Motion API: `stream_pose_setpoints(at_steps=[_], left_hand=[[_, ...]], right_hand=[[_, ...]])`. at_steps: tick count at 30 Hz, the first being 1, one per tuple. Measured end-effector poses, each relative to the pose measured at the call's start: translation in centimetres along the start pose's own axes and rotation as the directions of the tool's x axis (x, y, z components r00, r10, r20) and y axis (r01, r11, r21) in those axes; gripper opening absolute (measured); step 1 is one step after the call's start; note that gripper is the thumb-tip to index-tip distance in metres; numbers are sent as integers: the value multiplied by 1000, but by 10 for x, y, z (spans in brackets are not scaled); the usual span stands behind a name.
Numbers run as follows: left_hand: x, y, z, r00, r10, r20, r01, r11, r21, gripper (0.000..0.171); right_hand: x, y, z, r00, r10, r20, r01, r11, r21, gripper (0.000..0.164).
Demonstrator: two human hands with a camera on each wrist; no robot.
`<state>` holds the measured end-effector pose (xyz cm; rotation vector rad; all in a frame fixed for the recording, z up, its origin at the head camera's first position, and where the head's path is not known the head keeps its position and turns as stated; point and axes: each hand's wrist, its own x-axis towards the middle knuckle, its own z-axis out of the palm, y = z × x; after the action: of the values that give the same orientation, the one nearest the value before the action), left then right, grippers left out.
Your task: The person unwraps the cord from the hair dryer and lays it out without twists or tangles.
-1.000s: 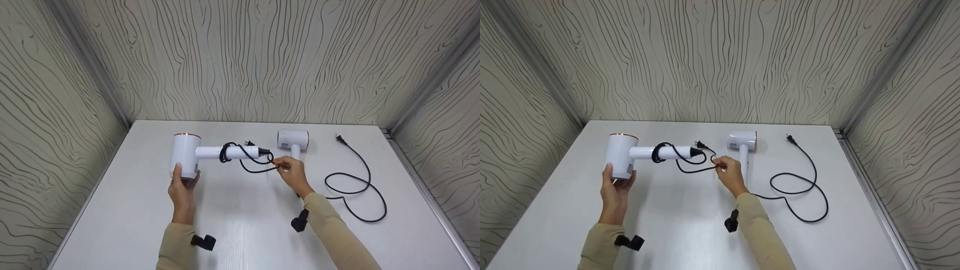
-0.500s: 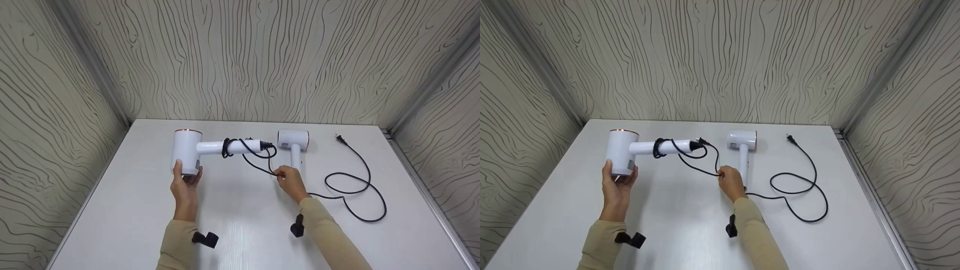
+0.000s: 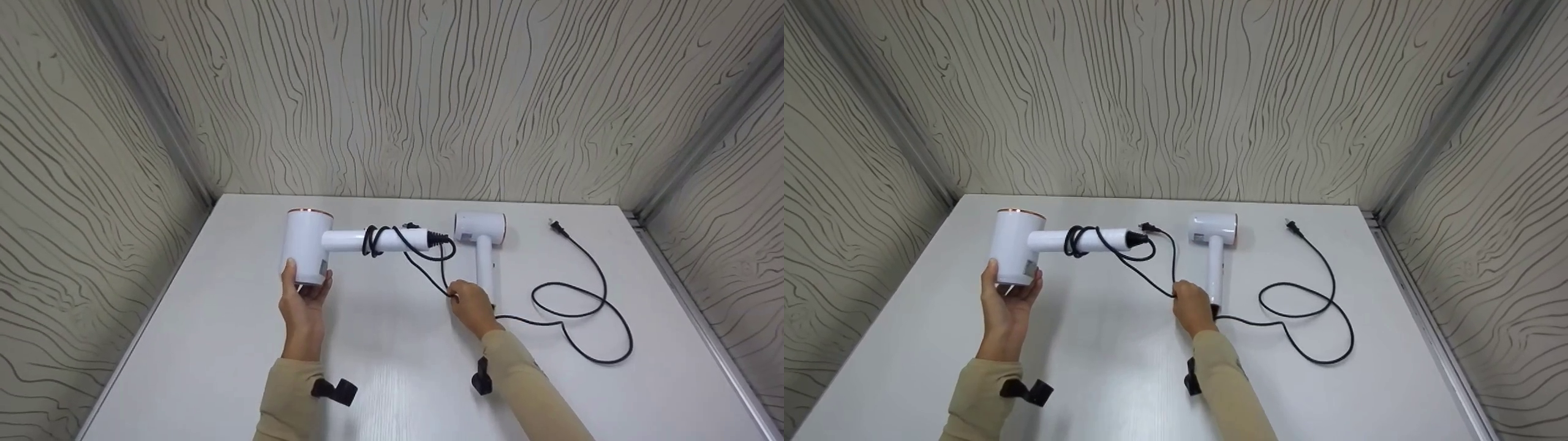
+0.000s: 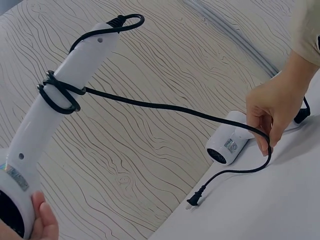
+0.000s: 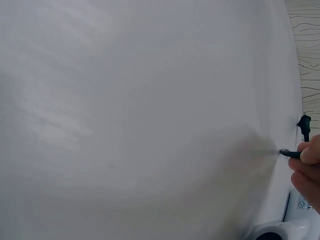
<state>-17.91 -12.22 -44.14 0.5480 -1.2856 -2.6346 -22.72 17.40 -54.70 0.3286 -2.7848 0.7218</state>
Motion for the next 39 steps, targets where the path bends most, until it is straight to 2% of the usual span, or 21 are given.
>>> stream_pose_setpoints(at_steps=[3, 11, 18, 27, 35, 39], left_hand=[[0, 2, 1, 1000, 8, 3, -8, 1000, 17, 57], [2, 3, 5, 1000, 28, 8, -28, 999, 24, 59], [2, 2, 9, 999, 33, 14, -34, 999, 31, 60], [2, -1, 11, 999, 35, 15, -36, 997, 73, 60], [2, -2, 13, 1000, 14, 2, -14, 998, 69, 60], [2, -2, 13, 1000, 21, 4, -21, 999, 36, 58]], right_hand=[[0, 1, 0, 1000, 22, 3, -22, 1000, -14, 12], [1, -1, 1, 1000, 14, -2, -14, 1000, -25, 9], [2, -6, 0, 992, 95, 77, -96, 995, 1, 7], [3, -10, -2, 979, 139, 152, -148, 988, 45, 8], [3, -13, -3, 985, 105, 140, -113, 992, 57, 3], [2, -16, -4, 988, 81, 129, -91, 993, 74, 1]])
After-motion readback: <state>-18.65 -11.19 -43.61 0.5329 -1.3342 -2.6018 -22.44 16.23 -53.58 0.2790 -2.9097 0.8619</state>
